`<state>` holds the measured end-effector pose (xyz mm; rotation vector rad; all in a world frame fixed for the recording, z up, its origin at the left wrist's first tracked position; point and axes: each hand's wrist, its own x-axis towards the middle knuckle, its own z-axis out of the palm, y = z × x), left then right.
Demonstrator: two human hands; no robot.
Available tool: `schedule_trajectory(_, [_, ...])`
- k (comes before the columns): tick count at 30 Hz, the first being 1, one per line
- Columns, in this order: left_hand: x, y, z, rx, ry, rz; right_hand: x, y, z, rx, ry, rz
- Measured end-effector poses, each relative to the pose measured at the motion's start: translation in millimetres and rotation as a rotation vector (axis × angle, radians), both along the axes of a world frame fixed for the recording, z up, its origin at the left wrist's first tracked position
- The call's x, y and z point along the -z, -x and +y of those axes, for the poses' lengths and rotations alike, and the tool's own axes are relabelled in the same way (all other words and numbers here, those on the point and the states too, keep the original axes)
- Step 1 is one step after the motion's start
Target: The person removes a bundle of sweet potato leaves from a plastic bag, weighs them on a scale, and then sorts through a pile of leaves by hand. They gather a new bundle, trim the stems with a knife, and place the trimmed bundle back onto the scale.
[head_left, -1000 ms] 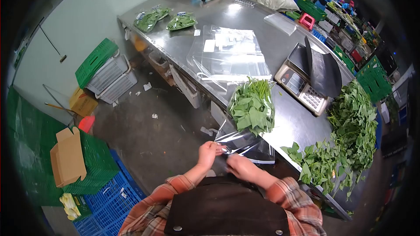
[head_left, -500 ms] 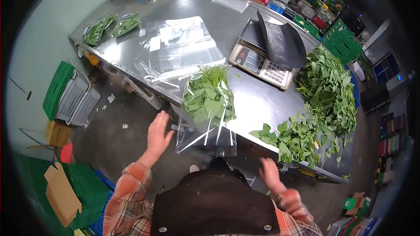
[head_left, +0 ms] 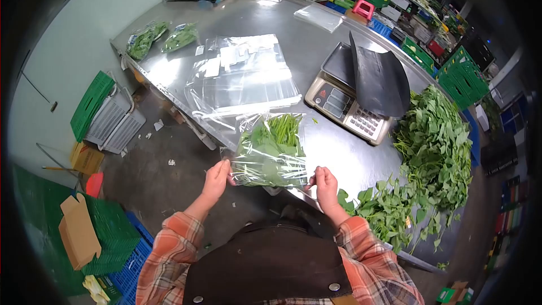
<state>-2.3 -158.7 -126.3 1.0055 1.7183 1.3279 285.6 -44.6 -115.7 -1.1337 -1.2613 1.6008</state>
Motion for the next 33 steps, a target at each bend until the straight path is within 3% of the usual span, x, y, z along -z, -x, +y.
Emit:
schedule_trajectory(2, [8, -14, 9, -0.158, 0.021, -0.129, 8, 5, 14, -0.004, 0.105, -0.006])
schedule_trajectory(5, [-8, -21, 20, -0.201, 0.269, -0.051, 12, 9, 25, -0.029, 0.178, -0.039])
schedule_trajectory(7, [-3, -20, 22, -0.405, -0.002, 0.034, 9, 7, 27, -0.048, 0.168, 0.011])
schedule_trajectory(9, [-14, -24, 18, -0.486, -0.086, 0.120, 17, -2, 28, -0.105, 0.154, 0.031])
schedule_trajectory(12, [-32, -55, 18, -0.530, -0.114, -0.203, 19, -7, 30, -0.144, 0.171, 0.053])
schedule_trajectory(16, [-9, -62, 6, -0.430, -0.111, -0.085, 17, -9, 33, -0.192, 0.212, 0.094])
schedule_trajectory(19, [-8, -53, 13, -0.445, -0.144, -0.291, 4, -8, 37, -0.237, 0.173, 0.005])
schedule_trajectory(22, [-10, -58, 22, -0.476, -0.157, -0.266, 7, 1, 36, -0.231, -0.245, -0.282])
schedule_trajectory(29, [1, -56, 27, -0.572, -0.266, -0.187, -14, 25, 35, -0.052, -0.064, -0.094])
schedule_trajectory(33, [5, -50, 33, -0.595, -0.255, -0.132, -2, 34, 38, 0.051, -0.215, -0.148])
